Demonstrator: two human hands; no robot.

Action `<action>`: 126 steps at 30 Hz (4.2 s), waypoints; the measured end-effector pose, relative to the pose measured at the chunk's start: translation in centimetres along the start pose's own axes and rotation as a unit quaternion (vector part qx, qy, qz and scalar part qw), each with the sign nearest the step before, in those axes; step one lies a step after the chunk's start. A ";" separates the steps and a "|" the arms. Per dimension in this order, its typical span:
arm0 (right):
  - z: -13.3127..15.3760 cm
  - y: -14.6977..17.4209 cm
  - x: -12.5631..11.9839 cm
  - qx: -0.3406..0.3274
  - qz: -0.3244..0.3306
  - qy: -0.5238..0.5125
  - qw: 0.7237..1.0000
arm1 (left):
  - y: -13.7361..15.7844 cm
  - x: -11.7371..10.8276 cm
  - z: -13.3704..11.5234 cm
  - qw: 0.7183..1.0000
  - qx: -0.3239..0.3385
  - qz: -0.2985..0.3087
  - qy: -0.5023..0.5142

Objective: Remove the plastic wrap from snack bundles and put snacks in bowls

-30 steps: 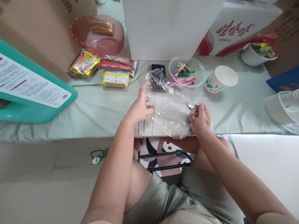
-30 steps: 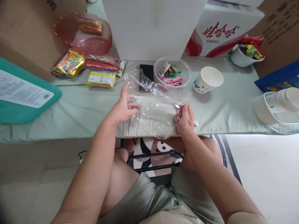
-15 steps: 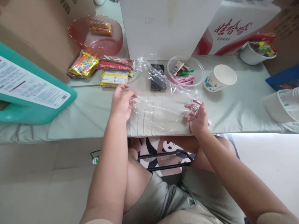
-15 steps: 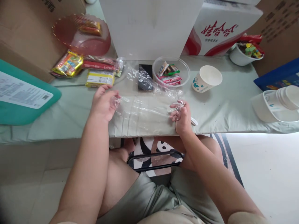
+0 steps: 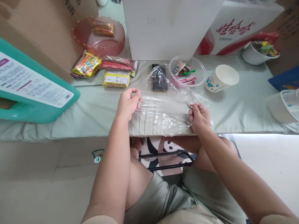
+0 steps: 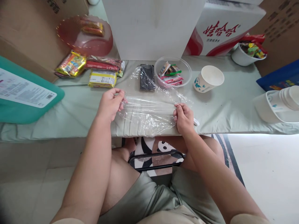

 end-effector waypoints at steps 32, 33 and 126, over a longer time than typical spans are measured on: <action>-0.1 -0.5 -0.4 0.093 -0.020 -0.121 0.988 | 2.0 -3.7 -0.3 0.962 -0.002 0.260 0.083; -0.1 -0.5 -0.6 0.092 -0.023 -0.124 0.988 | 1.8 -3.5 -0.3 0.963 -0.002 0.254 0.087; 3.3 5.9 -9.5 -0.004 -0.075 0.366 0.927 | 5.6 4.1 -0.4 0.914 0.107 0.084 -0.383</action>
Point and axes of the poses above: each hand's wrist, its own y-axis away from the middle knuckle, its own x-axis out of the palm, z = x × y, the point moved 6 cm from there along -y, towards the middle knuckle, and after that the axes turned 14 degrees about -y, right-handed, at the moved point
